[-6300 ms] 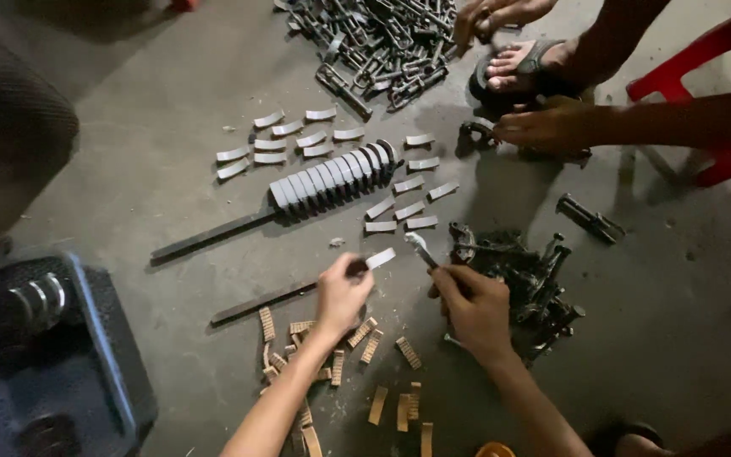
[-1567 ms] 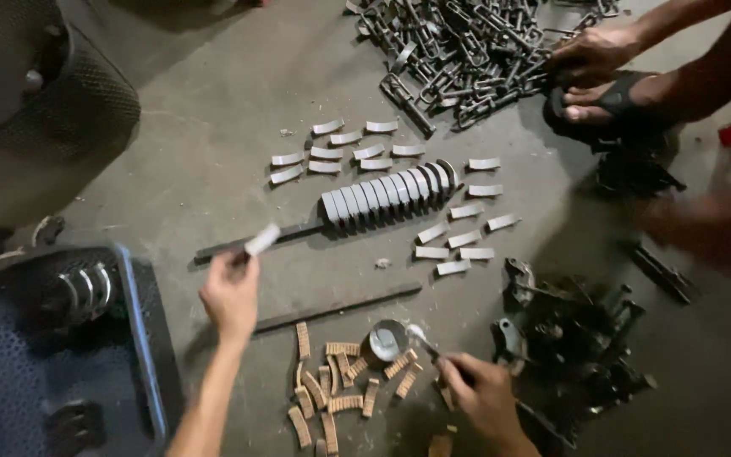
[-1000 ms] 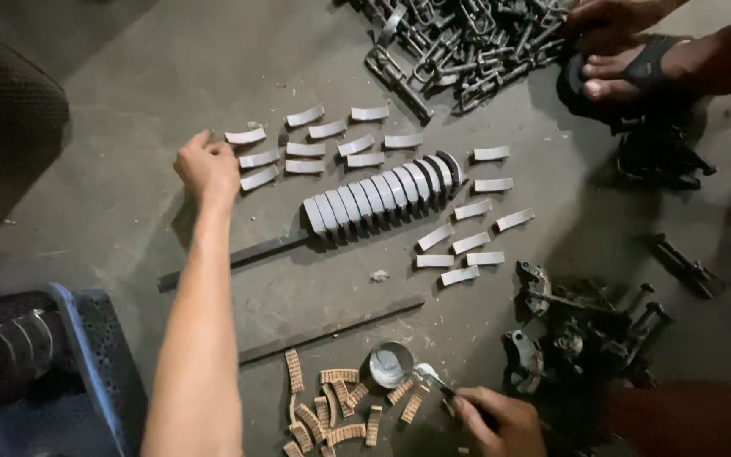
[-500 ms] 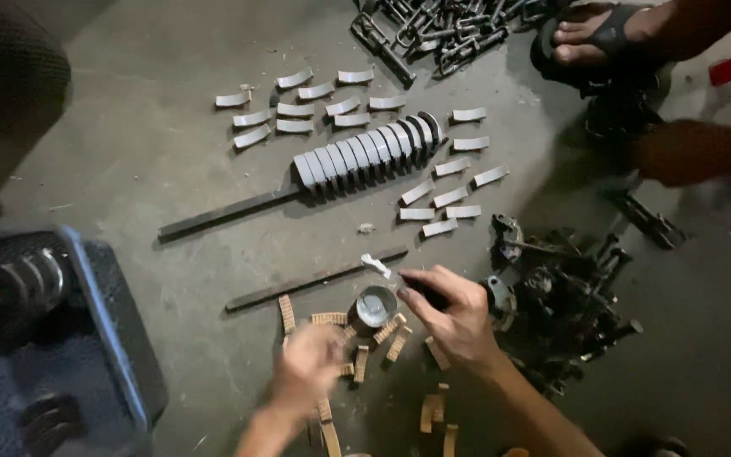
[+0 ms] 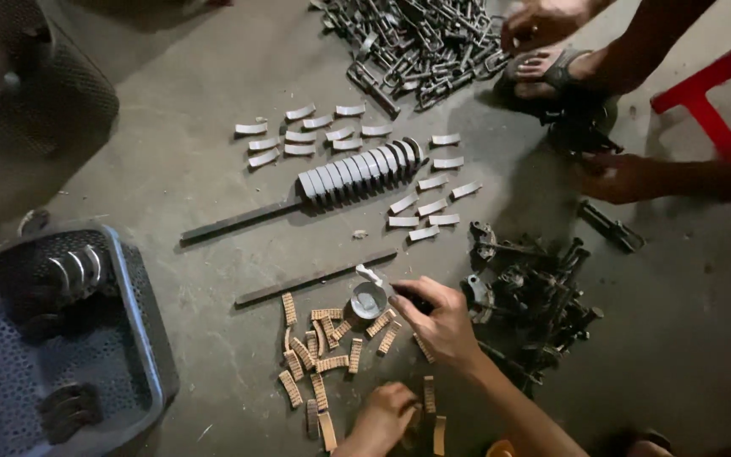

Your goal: Applying grease to metal bearing shells and arranging them in rows on the floor

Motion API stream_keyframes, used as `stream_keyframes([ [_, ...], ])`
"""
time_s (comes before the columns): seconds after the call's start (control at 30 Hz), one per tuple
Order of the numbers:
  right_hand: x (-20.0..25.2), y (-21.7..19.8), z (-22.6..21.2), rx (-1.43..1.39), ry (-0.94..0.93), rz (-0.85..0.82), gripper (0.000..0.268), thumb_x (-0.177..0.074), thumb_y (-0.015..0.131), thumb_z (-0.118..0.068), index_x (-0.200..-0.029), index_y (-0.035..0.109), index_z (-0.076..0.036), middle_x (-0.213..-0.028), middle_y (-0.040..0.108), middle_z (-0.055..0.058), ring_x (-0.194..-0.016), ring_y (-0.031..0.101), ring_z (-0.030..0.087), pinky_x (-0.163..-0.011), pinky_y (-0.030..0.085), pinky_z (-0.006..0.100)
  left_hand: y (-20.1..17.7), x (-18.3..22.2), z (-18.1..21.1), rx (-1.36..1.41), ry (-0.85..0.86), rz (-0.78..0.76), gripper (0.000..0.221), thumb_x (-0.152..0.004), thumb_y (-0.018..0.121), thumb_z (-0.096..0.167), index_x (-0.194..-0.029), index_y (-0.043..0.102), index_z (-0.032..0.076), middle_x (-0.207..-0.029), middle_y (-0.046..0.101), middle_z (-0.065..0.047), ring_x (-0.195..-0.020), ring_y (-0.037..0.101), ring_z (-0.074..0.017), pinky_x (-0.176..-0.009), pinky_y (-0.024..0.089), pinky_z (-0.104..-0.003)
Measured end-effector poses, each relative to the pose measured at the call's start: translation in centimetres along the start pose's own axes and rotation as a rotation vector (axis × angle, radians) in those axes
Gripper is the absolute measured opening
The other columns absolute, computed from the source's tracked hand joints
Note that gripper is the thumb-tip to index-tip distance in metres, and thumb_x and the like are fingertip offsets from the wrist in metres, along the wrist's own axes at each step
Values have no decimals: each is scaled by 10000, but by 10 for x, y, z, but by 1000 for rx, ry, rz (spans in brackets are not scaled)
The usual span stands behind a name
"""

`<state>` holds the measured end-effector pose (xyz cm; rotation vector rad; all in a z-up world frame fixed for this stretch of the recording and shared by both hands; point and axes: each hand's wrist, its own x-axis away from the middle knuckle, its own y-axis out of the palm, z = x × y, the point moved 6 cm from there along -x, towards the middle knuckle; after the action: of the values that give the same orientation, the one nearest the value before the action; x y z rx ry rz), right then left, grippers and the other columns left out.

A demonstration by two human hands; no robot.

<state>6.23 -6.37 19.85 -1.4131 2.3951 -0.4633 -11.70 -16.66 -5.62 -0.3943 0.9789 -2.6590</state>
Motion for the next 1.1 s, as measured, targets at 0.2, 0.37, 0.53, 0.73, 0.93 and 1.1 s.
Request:
stream_keyframes([
  [0.2,6,-1,-6,15,-54,21,211,-815,755,-54,-1011,750,23,-722,665,32,-532,478,122,-488,390,262,-146,16,-5,731,-597,196,308,-805,729,21,-1089,804,115,-976,810,-22,-764,686,-98,-682,568,-203],
  [0.37,8,-1,-21,11,-36,31,195,-826,753,-58,-1001,765,26,-732,699,41,-539,516,123,-489,418,264,-220,10,-34,565,-465,475,322,-887,709,123,-1201,716,49,-1123,739,-126,-1020,735,-232,-877,711,-317],
  [0.53,18,3,-6,-212,181,-16,154,-894,690,-69,-945,788,39,-684,735,73,-477,526,113,-422,407,255,-278,5,13,513,-364,711,154,-853,737,48,-1005,756,28,-684,738,-47,-466,578,-95,-375,423,-212],
  [0.73,31,20,22,-455,536,-83,202,-923,721,-105,-886,810,73,-565,658,105,-399,469,136,-355,333,278,-279,1,46,120,-131,1000,287,-818,800,134,-1070,702,38,-858,782,-62,-541,578,-110,-453,447,-254],
  [0.93,34,36,29,-483,612,-206,184,-934,703,-82,-889,805,64,-557,628,84,-410,460,124,-366,327,274,-294,-2,84,196,-91,1040,266,-742,855,83,-979,741,37,-930,804,-31,-706,733,-120,-606,568,-246],
  [1.1,20,26,60,-157,282,-195,134,-892,748,-160,-928,847,-79,-643,784,70,-417,559,97,-319,390,221,-274,0,63,245,32,1042,229,-787,827,82,-979,707,47,-985,791,-106,-822,764,-163,-704,667,-263],
])
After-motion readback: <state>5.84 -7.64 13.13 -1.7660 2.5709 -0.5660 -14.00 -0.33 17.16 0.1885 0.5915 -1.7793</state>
